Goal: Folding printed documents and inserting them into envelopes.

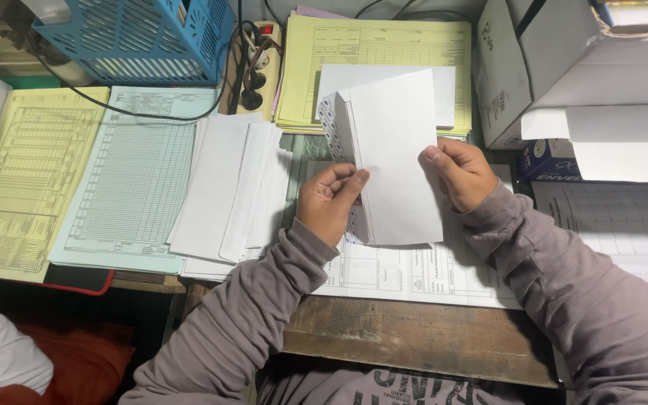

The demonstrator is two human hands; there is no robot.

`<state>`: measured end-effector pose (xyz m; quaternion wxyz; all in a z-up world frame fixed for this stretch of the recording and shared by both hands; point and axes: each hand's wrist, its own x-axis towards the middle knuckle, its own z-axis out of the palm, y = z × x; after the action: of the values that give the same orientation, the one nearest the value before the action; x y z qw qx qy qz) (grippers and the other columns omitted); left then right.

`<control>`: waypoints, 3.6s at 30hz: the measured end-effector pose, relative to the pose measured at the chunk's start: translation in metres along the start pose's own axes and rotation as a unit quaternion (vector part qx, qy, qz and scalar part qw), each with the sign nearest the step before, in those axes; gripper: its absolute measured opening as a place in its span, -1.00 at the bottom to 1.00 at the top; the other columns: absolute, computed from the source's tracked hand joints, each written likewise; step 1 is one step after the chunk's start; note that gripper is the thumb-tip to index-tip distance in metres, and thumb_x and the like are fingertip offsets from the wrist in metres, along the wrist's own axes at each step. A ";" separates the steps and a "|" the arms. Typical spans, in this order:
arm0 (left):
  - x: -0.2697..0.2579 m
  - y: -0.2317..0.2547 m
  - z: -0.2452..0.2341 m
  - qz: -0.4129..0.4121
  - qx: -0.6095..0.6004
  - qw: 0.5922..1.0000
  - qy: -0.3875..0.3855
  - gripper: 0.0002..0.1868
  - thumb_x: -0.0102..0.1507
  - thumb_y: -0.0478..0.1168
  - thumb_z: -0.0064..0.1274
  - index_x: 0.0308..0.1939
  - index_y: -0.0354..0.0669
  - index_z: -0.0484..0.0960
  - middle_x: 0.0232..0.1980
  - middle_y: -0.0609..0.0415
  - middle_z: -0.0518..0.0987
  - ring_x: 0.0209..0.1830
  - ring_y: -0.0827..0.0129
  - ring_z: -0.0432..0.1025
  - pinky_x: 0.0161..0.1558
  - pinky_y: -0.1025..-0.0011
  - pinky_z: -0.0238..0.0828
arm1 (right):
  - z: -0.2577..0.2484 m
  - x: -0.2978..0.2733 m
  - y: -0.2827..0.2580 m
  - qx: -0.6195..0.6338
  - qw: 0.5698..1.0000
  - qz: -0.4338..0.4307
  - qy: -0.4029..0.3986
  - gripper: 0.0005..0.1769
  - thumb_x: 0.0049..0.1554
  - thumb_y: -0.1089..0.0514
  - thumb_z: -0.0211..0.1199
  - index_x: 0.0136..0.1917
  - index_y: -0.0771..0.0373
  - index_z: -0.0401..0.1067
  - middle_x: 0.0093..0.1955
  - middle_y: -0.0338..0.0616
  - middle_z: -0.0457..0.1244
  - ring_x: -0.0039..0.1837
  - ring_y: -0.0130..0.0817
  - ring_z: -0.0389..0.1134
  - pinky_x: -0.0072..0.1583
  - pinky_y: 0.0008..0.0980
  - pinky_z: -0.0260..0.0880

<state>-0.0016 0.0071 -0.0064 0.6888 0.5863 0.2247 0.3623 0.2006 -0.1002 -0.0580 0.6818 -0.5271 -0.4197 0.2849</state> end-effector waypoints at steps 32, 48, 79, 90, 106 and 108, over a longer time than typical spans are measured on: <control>0.004 0.012 -0.002 -0.112 -0.012 0.993 0.033 -0.62 0.24 0.04 -0.21 -0.06 -0.10 0.52 -0.09 -0.15 0.47 0.03 0.17 0.31 0.07 0.14 0.21 | 0.042 0.007 -0.115 0.190 0.971 0.143 -0.032 -0.58 0.18 -0.12 -0.13 -0.19 0.23 0.34 -0.33 -0.24 0.21 -0.27 -0.54 0.28 -0.27 -0.53 0.34; 0.003 -0.004 -0.004 0.045 0.129 0.990 -0.038 -0.69 0.25 -0.04 -0.10 -0.49 -0.16 0.43 -0.50 0.07 0.30 -0.27 0.48 0.31 -0.28 0.51 0.26 | 0.046 0.005 -0.061 0.228 0.954 0.195 -0.022 -0.49 0.03 0.04 -0.10 0.14 0.43 0.25 -0.22 0.02 0.21 -0.18 -0.09 0.37 -0.14 -0.12 0.43; -0.025 0.175 -0.065 0.320 0.556 0.764 0.070 -0.76 0.37 -0.17 -0.12 -0.25 -0.26 0.53 -0.35 0.08 0.28 -0.37 0.22 0.33 -0.31 0.37 0.28 | 0.045 0.001 -0.070 0.166 0.963 0.207 0.039 -0.52 0.05 -0.02 -0.08 0.06 0.39 0.35 -0.13 0.04 0.24 -0.09 -0.17 0.37 -0.07 -0.26 0.46; -0.008 0.107 -0.073 0.168 0.735 0.653 0.071 -0.62 0.08 -0.51 -0.08 -0.10 -0.05 0.32 -0.30 0.12 0.41 -0.26 0.19 0.36 -0.20 0.29 0.36 | 0.045 0.002 -0.074 0.162 0.965 0.203 0.021 -0.54 0.03 0.04 -0.05 0.06 0.43 0.33 -0.15 0.06 0.24 -0.14 -0.22 0.36 -0.13 -0.33 0.46; -0.002 0.095 -0.014 0.095 0.556 0.819 -0.105 -0.71 0.19 -0.11 -0.05 -0.16 -0.27 0.48 -0.26 -0.08 0.43 -0.35 0.11 0.45 -0.39 0.29 0.42 | 0.036 0.001 -0.069 0.148 0.973 0.175 0.008 -0.60 -0.05 0.43 0.04 0.10 0.48 0.29 -0.31 -0.18 0.18 -0.32 -0.65 0.16 -0.25 -0.69 0.29; 0.002 0.091 -0.007 -0.022 0.450 0.877 -0.166 -0.59 0.18 -0.03 -0.05 -0.09 -0.33 0.46 -0.15 -0.16 0.47 -0.24 0.09 0.49 -0.32 0.33 0.47 | 0.045 0.002 -0.102 0.121 0.977 0.174 0.011 -0.65 -0.04 0.46 0.08 0.06 0.43 0.34 -0.25 -0.17 0.22 -0.29 -0.61 0.21 -0.24 -0.68 0.35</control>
<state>-0.0268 0.0180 0.0809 0.3856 0.8795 0.2588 0.1037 0.1567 -0.1060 0.0443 0.6849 -0.5089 -0.2761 0.4424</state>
